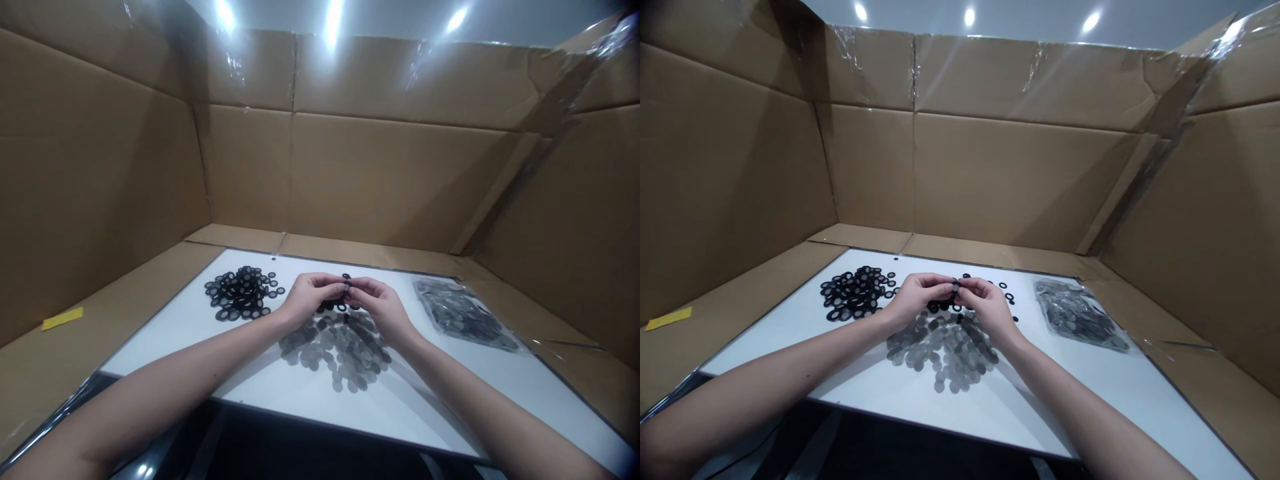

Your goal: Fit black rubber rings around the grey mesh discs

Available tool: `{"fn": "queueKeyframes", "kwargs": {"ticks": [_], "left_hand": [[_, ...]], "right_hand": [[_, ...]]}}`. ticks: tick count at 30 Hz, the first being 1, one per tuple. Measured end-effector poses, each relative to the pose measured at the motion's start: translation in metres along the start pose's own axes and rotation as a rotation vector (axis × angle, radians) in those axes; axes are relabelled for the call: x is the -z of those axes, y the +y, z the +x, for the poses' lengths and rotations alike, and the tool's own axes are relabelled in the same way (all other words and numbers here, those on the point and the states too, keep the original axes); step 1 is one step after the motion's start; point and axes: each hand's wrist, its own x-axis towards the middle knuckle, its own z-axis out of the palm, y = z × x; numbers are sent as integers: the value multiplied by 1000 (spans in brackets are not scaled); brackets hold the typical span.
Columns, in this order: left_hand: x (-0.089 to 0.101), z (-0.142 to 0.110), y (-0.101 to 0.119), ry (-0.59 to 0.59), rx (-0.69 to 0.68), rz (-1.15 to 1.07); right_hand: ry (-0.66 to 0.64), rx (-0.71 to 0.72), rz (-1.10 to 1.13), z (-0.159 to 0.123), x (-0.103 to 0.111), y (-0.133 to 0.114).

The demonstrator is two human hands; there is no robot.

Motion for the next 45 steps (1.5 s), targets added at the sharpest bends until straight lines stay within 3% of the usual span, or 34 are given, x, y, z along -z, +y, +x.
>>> {"fn": "queueKeyframes", "kwargs": {"ticks": [14,21,29,45], "left_hand": [[0,1,-2,-5,-6,-55],[1,4,-13,-12,130,-136],[3,5,-14,17,179,-159],[2,7,-12,69,143,-152]], "right_hand": [[20,43,-3,0,0,-2],[-24,70,-109,0,1,-2],[-31,101,-120,1,-1,9],[-21,143,-140,-2,-5,6]]}}
